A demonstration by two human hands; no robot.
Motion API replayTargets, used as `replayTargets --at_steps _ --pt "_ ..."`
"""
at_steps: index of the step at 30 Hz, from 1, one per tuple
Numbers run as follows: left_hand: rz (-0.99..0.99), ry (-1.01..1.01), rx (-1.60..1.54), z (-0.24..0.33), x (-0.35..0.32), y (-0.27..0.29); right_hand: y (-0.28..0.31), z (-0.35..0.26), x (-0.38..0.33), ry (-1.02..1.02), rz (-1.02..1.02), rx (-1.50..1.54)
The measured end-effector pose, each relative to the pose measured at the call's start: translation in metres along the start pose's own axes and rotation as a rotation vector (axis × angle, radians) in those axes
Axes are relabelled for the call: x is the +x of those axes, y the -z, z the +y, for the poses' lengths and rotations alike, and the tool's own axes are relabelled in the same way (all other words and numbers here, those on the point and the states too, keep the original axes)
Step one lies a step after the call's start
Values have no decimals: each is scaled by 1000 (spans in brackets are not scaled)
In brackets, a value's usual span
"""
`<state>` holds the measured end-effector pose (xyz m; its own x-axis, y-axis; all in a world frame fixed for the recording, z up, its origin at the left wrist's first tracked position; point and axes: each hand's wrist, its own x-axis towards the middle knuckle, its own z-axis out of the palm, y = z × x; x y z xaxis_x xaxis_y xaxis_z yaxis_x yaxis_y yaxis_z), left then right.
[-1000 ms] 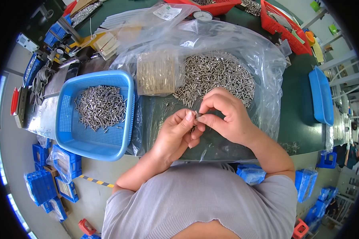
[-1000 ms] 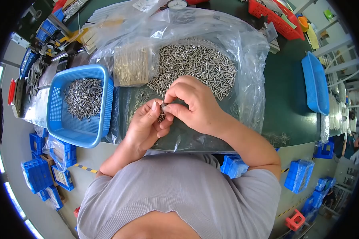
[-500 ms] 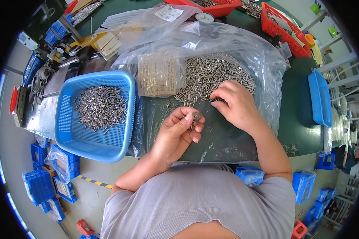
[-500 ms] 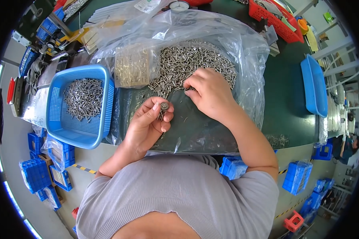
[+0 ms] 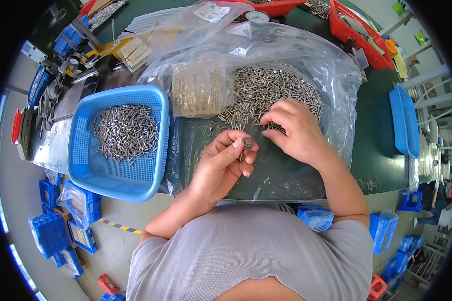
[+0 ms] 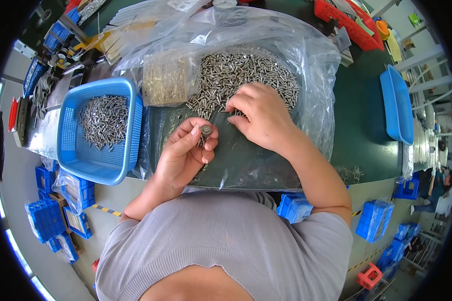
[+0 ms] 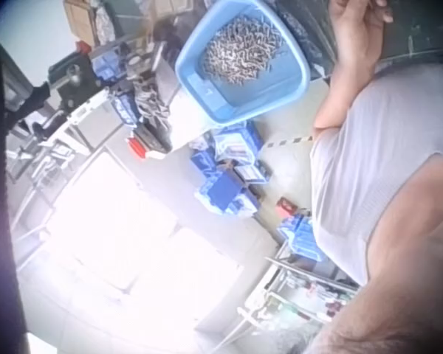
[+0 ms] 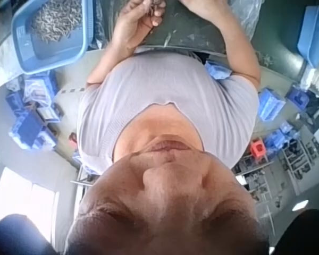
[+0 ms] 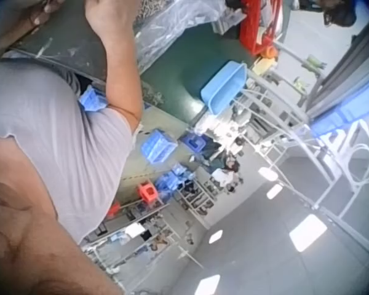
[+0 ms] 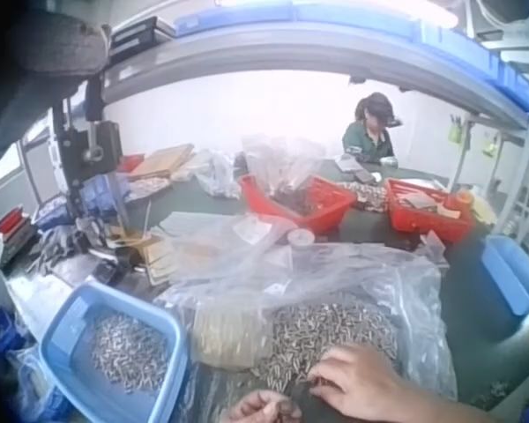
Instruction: Assembling small metal pins or screws with washers at a factory workbench.
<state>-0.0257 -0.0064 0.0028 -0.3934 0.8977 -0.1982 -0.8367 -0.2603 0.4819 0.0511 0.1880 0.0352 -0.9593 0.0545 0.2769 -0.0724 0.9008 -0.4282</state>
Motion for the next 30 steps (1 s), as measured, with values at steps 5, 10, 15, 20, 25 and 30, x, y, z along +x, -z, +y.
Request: replayTargets --at_steps 5,10,15,20,25,30 --pt "0 4 2 0 0 0 -12 4 2 14 59 -20" --pt "4 3 -3 0 0 0 -11 -1 1 44 29 -15" --pt "-1 -7 0 0 0 -2 -14 -1 1 37 39 -49" --pt "9 5 -8 0 -1 -1 0 -10 1 -164 -26 445" --pt "42 26 6 0 -2 -4 10 -24 0 -223 -147 750" --pt "59 35 46 -1 -3 -4 9 -25 -1 -218 -171 762"
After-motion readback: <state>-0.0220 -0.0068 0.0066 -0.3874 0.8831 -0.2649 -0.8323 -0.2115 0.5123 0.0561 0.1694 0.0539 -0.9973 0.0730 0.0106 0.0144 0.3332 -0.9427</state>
